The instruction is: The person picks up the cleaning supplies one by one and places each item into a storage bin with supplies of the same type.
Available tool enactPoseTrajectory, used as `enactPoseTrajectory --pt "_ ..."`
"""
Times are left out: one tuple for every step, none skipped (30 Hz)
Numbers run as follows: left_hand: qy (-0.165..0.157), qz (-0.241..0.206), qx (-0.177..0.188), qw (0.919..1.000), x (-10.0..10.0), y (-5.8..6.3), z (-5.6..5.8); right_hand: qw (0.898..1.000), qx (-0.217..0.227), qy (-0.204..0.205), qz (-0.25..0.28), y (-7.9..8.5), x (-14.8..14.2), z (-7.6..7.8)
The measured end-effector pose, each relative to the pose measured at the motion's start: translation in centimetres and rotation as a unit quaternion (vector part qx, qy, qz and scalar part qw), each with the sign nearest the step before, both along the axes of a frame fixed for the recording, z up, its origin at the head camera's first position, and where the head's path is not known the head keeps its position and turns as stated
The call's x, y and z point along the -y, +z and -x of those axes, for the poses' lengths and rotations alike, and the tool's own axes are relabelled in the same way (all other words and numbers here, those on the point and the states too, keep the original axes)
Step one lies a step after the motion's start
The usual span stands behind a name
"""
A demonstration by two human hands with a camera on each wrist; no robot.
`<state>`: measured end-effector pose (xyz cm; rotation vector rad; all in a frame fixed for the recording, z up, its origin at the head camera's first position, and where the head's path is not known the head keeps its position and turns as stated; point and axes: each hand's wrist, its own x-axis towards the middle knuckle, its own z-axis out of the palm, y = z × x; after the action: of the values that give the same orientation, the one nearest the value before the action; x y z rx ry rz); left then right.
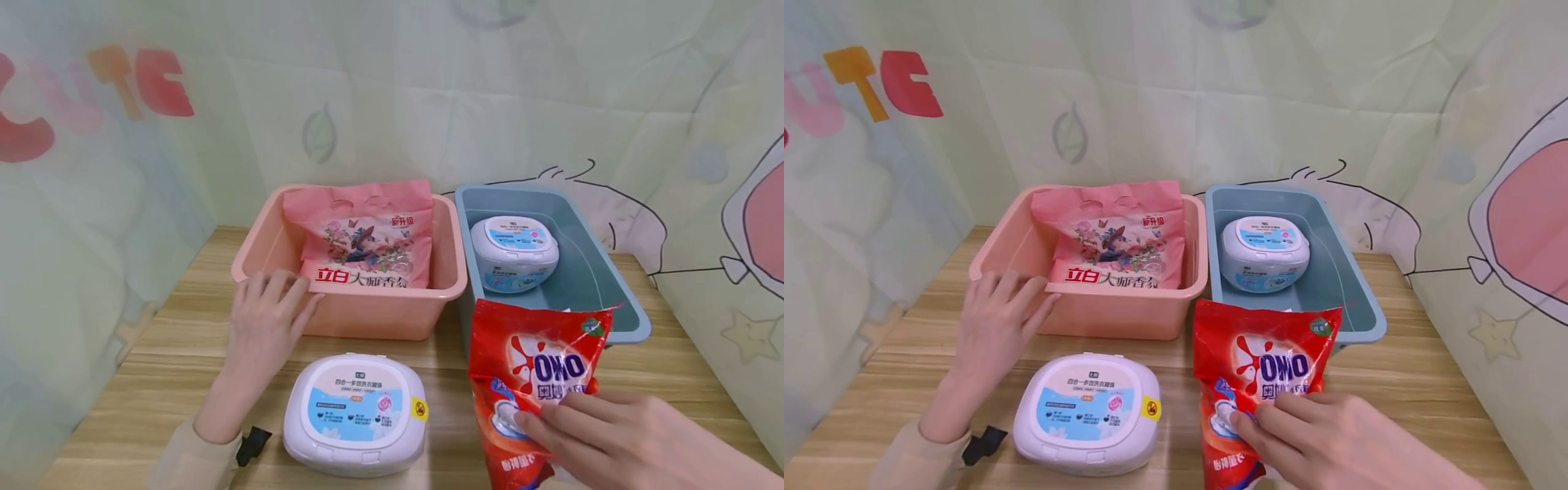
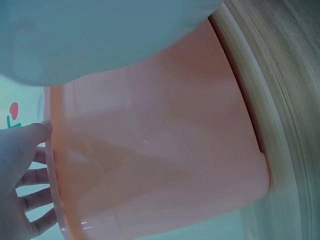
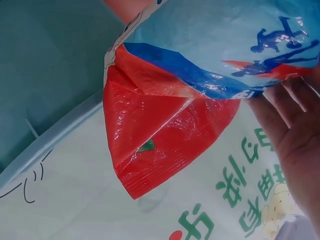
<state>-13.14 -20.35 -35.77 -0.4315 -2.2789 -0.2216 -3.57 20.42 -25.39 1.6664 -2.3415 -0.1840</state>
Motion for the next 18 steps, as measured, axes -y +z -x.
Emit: enactPoseTrajectory --pt "-0.001 0.0 -0.001 1.0 0.0 0.0 0.0 1.0 0.003 -0.004 -0.001 0.1 0.1 0.0" --pt "-0.001 -0.001 -0.002 1.0 0.0 0.0 0.0 1.0 0.007 -0.007 -0.002 0.2 0.2 0.0" --pt "-0.002 -0.003 -0.005 1.0 -0.1 0.0 0.1 1.0 0.007 -0.01 -0.003 0.3 0.2 0.0" --pt "-0.001 -0.002 -0.005 1.0 -0.1 0.0 0.1 1.0 0.008 -0.012 -0.002 0.4 0.3 0.0" --pt "-0.002 -0.004 -0.008 1.0 -0.1 0.0 0.1 1.0 0.01 -0.013 0.0 0.5 0.4 0.0" --pt "-0.003 -0.006 -0.012 0.9999 -0.1 0.0 0.1 1.0 0.011 -0.014 0.002 0.6 0.5 0.0" --pt "-0.004 -0.008 -0.014 0.9999 -0.2 0.0 0.1 1.0 0.011 -0.016 0.003 0.6 0.5 0.0" --pt "-0.003 -0.007 -0.011 0.9999 -0.2 0.0 0.1 1.0 0.013 -0.018 0.003 0.7 0.6 0.1" --pt "-0.004 -0.008 -0.013 0.9999 -0.2 0.0 0.2 1.0 0.013 -0.019 0.006 0.8 0.6 0.1" --pt "-0.003 -0.008 -0.014 0.9999 -0.2 0.0 0.2 1.0 0.012 -0.02 0.008 0.9 0.7 0.1" --pt "-0.003 -0.009 -0.014 0.9999 -0.2 0.0 0.2 1.0 0.01 -0.019 0.009 0.9 0.7 0.1" --pt "-0.003 -0.008 -0.014 0.9999 -0.2 0.0 0.2 1.0 0.006 -0.017 0.01 1.0 0.7 0.1" --pt "-0.003 -0.008 -0.014 0.9999 -0.2 0.0 0.2 1.0 0.002 -0.013 0.014 1.1 0.8 0.1" --pt "-0.002 -0.007 -0.012 0.9999 -0.1 0.0 0.1 1.0 -0.001 -0.011 0.016 1.2 0.9 0.1" --pt "-0.003 -0.009 -0.016 0.9998 -0.1 0.0 0.2 1.0 -0.005 -0.008 0.019 1.2 0.9 0.1" --pt "-0.003 -0.009 -0.016 0.9998 -0.1 0.0 0.2 1.0 -0.01 -0.004 0.02 1.3 1.0 0.2" --pt "-0.002 -0.008 -0.013 0.9999 -0.1 0.0 0.1 1.0 -0.014 -0.002 0.02 1.3 1.0 0.2" --pt "-0.001 -0.006 -0.012 0.9999 -0.1 0.0 0.1 1.0 -0.015 -0.003 0.018 1.4 1.0 0.2"
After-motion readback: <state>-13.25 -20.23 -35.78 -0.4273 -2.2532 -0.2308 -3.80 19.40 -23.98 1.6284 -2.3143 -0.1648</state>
